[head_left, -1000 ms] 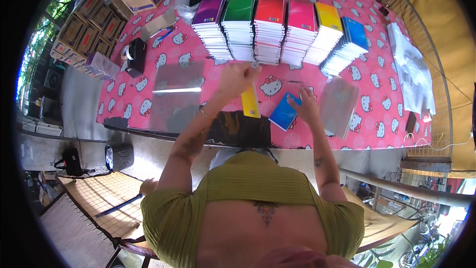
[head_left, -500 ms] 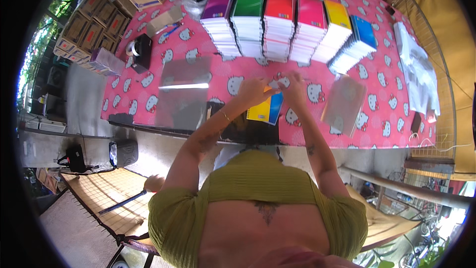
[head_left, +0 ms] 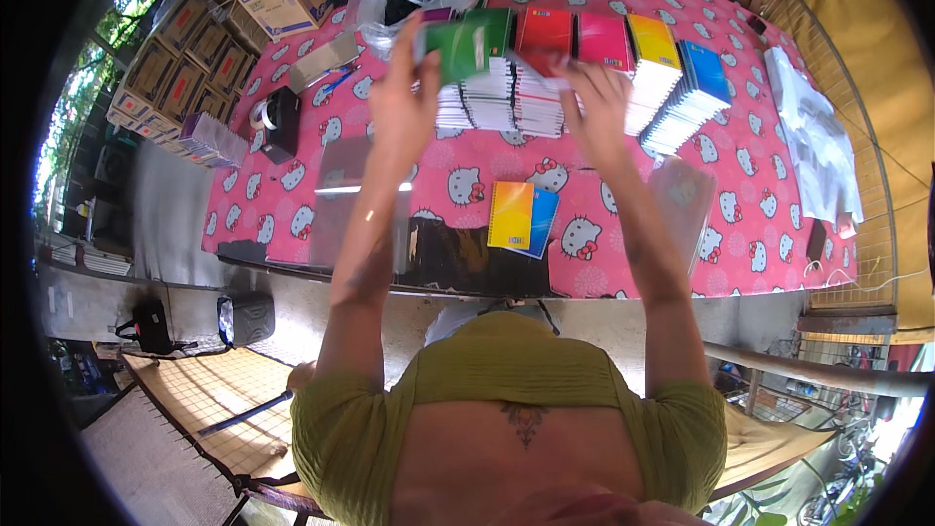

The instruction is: The person picks up several colorful notebooks one by one from organized stacks, aligns them into a small pile, and places the pile into a clear plastic bag. They then use a tape dispenser to seal the bag and set the packaged notebooks aside.

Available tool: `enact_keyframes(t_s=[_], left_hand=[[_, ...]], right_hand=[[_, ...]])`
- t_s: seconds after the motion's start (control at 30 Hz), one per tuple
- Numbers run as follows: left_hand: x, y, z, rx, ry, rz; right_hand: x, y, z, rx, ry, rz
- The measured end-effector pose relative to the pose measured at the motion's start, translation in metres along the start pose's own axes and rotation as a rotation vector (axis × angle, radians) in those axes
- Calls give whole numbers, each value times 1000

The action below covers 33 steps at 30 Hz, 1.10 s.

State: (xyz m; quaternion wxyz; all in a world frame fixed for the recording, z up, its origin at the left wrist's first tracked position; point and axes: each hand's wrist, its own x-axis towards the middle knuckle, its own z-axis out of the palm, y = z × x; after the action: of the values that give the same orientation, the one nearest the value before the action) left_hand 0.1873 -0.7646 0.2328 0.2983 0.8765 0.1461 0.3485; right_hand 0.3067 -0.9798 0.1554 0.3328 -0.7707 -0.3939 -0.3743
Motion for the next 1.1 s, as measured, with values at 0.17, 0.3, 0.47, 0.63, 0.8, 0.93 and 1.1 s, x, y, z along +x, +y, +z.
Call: enact_keyframes(t_s=[0.17, 0.3, 0.47, 0.63, 0.8, 0.93, 1.1], left_hand=[[-29, -20, -23, -32, -695, 42], [-115, -76, 110, 239, -1002, 203], [-82, -41, 143, -10, -585, 329], [5, 67, 179, 89, 131, 841], [24, 45, 173, -100, 2, 808], [-26, 41, 57, -438, 227, 603], [-176, -97, 68, -152, -244, 642]], right_hand=[[-152, 20, 16, 950, -389, 447], [-183, 13, 31, 456, -707, 305], [-108, 45, 8, 146, -260, 313], [-6, 114, -33, -617, -97, 277], [-17, 99, -83, -344, -10, 385], [-97, 39, -85, 635, 176, 693], [-222, -3, 11, 571, -420, 578]])
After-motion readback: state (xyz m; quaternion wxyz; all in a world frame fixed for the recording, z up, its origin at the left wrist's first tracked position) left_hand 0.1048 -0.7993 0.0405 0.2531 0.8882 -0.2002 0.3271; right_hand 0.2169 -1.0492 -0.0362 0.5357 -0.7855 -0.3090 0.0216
